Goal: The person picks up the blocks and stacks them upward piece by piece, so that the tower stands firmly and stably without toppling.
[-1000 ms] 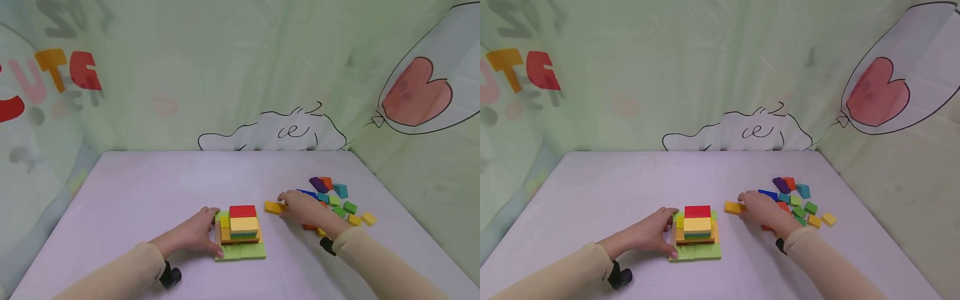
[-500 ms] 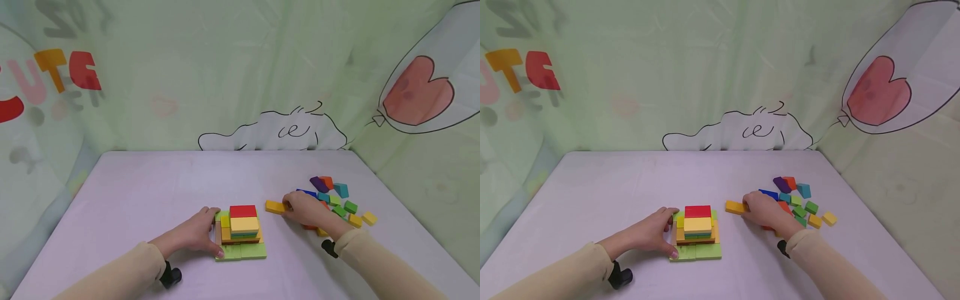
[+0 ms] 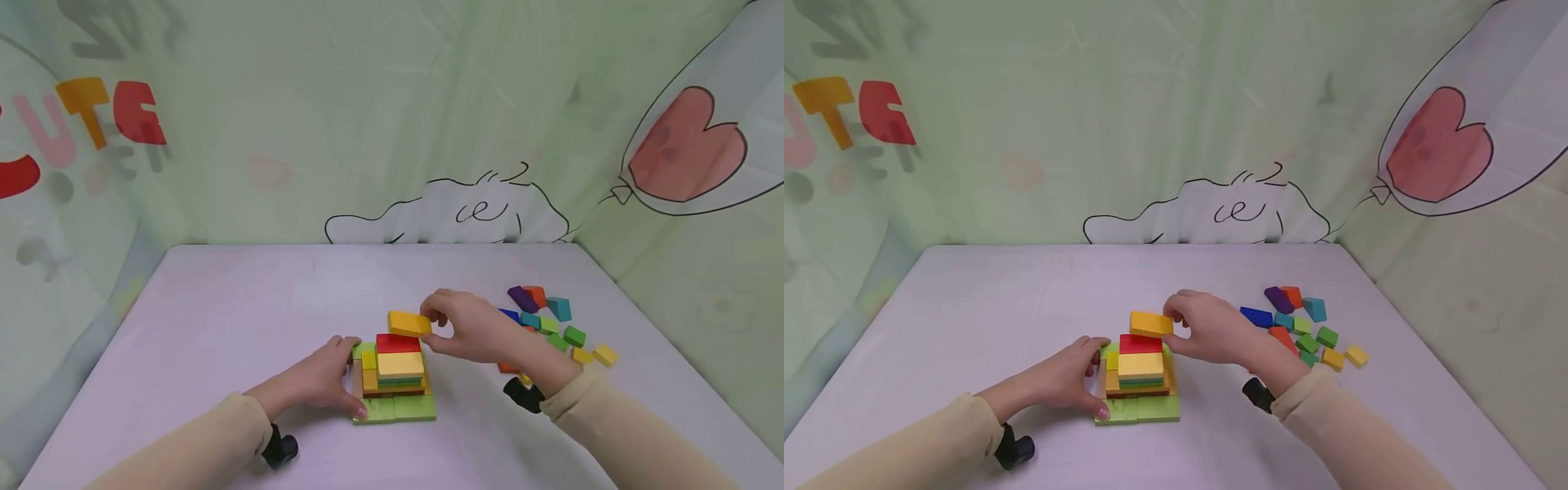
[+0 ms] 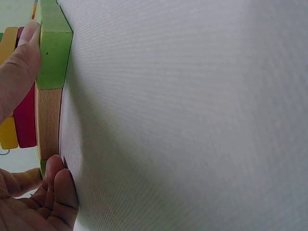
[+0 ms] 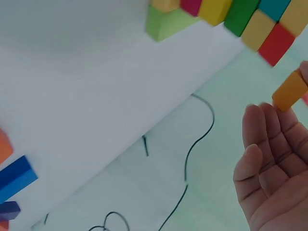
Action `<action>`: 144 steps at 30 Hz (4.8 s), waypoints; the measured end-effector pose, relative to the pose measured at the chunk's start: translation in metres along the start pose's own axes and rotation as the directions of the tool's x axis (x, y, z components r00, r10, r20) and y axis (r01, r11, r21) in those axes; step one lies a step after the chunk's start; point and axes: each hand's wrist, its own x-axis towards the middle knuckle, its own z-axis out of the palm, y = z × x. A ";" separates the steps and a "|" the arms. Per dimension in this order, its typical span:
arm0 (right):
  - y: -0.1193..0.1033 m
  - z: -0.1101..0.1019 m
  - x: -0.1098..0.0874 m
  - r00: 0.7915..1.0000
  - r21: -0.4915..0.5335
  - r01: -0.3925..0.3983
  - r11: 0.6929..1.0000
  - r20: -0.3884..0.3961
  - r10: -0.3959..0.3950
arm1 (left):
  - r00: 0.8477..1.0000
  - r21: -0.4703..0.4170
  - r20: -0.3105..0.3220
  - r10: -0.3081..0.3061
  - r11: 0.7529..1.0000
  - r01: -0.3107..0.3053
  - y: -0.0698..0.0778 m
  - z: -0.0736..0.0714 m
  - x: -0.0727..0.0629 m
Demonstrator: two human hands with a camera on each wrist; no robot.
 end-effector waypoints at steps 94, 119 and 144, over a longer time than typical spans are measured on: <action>0.063 0.046 -0.052 0.910 -0.058 -0.356 0.933 0.205 0.360 | 1.000 0.023 -0.015 -0.006 1.000 0.007 -0.001 -0.002 -0.003; 0.023 -0.004 -0.061 0.977 -0.019 -0.169 0.985 -0.134 0.165 | 1.000 0.009 -0.005 0.009 1.000 -0.009 0.002 -0.002 -0.003; -0.048 0.013 -0.035 0.991 -0.303 0.031 0.952 -0.118 -0.070 | 0.999 -0.009 -0.008 0.032 0.999 -0.032 0.001 -0.002 -0.002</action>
